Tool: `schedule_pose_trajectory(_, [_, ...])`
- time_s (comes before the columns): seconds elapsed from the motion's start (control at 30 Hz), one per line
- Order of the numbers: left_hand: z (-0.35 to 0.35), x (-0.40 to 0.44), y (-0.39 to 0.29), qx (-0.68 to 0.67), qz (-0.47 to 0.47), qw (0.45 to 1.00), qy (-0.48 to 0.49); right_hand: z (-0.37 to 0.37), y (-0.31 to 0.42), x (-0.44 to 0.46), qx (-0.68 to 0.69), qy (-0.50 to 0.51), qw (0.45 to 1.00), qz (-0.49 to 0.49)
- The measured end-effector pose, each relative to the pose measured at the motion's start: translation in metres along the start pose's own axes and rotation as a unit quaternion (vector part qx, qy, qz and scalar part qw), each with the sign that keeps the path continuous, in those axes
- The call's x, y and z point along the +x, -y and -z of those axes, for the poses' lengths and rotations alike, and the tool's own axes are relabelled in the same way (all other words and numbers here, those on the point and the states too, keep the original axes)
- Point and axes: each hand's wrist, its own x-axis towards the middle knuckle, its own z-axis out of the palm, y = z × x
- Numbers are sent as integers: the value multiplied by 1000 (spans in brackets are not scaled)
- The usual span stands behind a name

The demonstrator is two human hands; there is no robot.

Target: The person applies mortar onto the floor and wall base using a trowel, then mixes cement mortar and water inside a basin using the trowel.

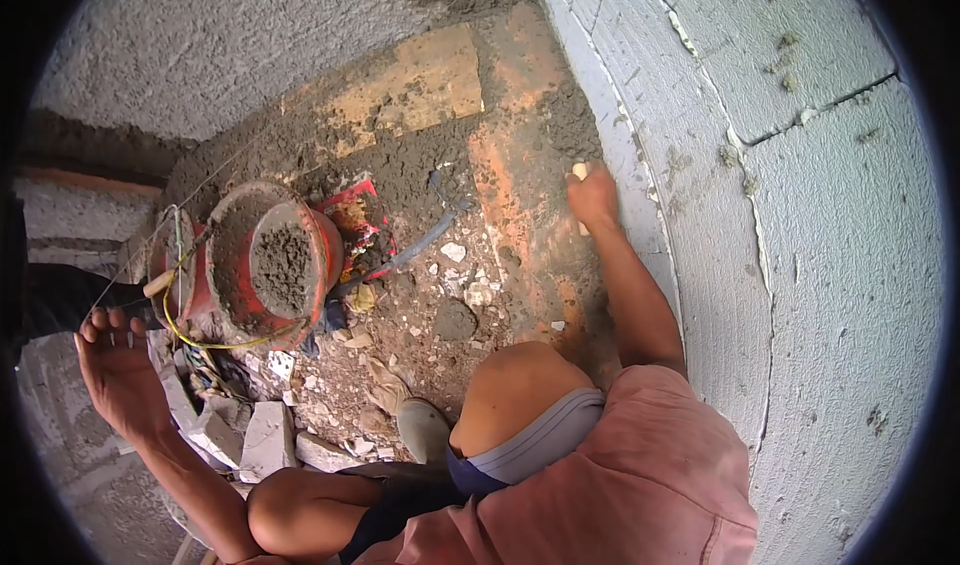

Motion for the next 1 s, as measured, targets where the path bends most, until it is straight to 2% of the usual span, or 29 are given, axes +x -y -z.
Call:
schedule_pose_trajectory(0.1, [-2,-1,1,1,1,999,53,29,32,-17,-4,35,999,-16])
schedule_pose_trajectory(0.2, [-7,1,0,7,-5,997,80,51,52,-24,-17,52,998,39])
schedule_pose_trajectory(0.27, [-7,4,-1,-2,-24,998,66,63,74,-29,-4,75,993,89])
schedule_pose_trajectory(0.33, [-4,5,-1,-13,-52,998,23,78,110,-38,23,113,984,133])
schedule_pose_trajectory(0.4, [-7,7,-3,-9,-66,997,47,93,161,-54,58,169,969,168])
schedule_pose_trajectory(0.53, [-21,8,1,-30,-85,995,33,77,226,-80,149,193,902,356])
schedule_pose_trajectory(0.63, [-24,9,1,-21,-105,993,42,58,270,-100,69,182,844,499])
schedule_pose_trajectory(0.73, [-29,10,3,-11,-94,995,41,15,296,-117,-93,66,792,600])
schedule_pose_trajectory(0.87, [-40,12,21,36,-64,996,47,28,275,-126,57,91,854,508])
schedule_pose_trajectory(0.93, [-58,9,32,145,-42,988,39,17,235,-136,170,139,889,402])
schedule_pose_trajectory(1.0, [-91,13,44,228,-18,968,100,3,184,-156,247,204,909,268])
